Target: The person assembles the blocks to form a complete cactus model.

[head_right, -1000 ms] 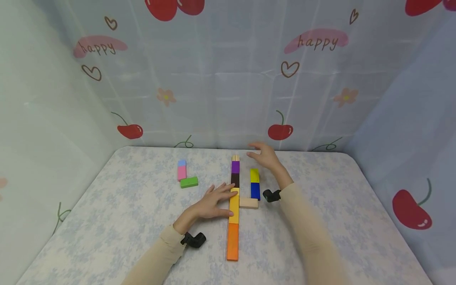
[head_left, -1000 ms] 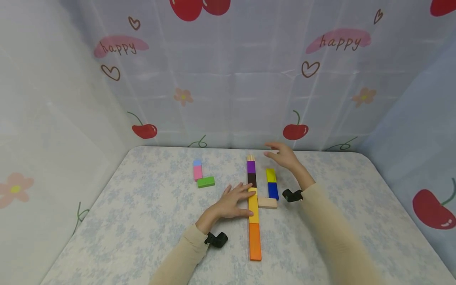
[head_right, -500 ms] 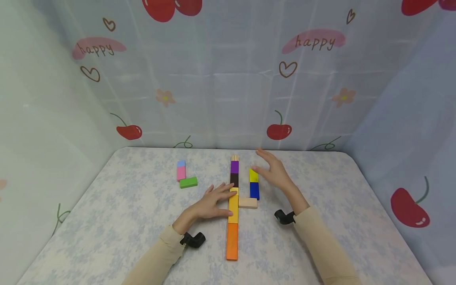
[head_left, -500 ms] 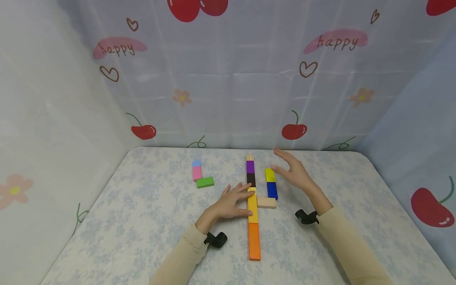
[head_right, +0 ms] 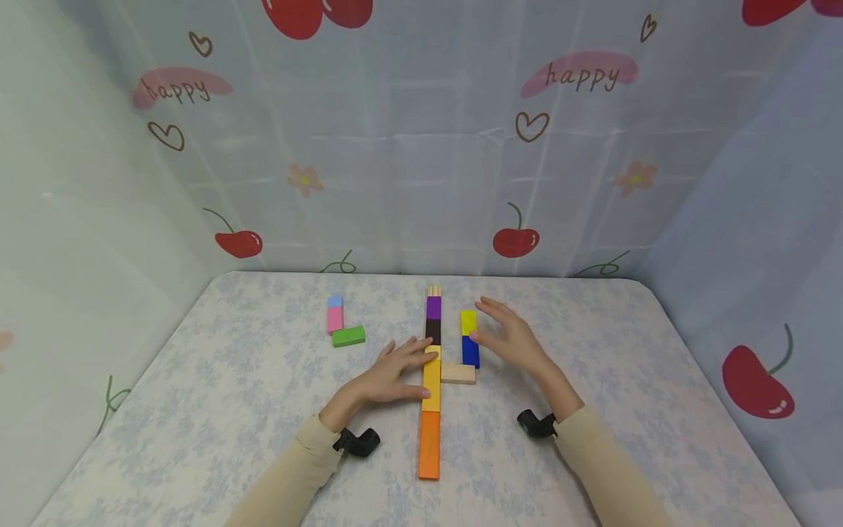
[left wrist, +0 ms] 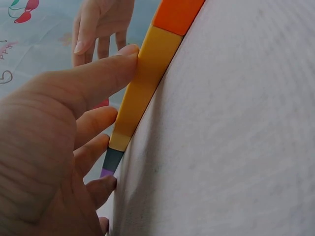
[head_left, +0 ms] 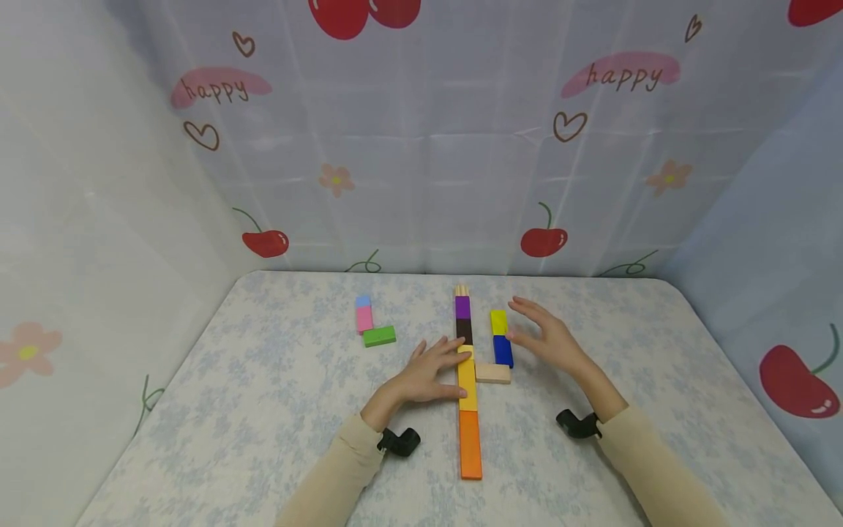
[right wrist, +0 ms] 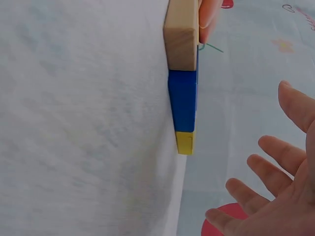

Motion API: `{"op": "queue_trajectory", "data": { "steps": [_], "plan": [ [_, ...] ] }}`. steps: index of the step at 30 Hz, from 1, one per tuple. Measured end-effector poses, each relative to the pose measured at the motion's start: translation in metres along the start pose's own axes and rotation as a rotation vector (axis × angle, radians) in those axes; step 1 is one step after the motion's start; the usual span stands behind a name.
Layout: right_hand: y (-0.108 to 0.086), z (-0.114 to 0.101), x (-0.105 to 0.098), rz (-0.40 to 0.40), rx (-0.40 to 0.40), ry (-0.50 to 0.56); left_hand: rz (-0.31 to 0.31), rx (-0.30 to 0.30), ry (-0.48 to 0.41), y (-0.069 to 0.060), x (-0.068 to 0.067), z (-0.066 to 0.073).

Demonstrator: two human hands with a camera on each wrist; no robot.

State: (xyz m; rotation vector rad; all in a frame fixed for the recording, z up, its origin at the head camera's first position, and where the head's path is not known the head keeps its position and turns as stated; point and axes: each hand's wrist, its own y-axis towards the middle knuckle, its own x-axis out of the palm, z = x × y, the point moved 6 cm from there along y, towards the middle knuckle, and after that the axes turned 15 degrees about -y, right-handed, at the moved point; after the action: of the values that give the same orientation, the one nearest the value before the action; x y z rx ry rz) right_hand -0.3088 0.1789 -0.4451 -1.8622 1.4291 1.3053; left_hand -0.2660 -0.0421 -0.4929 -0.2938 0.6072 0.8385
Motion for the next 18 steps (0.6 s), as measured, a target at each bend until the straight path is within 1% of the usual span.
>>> {"op": "queue_trajectory", "data": {
  "steps": [5, 12, 18],
  "plan": [
    [-0.006, 0.000, 0.008, -0.027, -0.007, 0.014, 0.002, -0.003, -0.001, 0.000, 0.000, 0.000],
    [-0.014, 0.003, 0.021, -0.079, 0.007, 0.014, 0.001, -0.009, 0.002, -0.001, 0.000, 0.000],
    [-0.019, 0.002, 0.029, -0.084, -0.047, -0.023, 0.004, -0.013, -0.009, -0.001, 0.000, 0.000]
  ]
}}
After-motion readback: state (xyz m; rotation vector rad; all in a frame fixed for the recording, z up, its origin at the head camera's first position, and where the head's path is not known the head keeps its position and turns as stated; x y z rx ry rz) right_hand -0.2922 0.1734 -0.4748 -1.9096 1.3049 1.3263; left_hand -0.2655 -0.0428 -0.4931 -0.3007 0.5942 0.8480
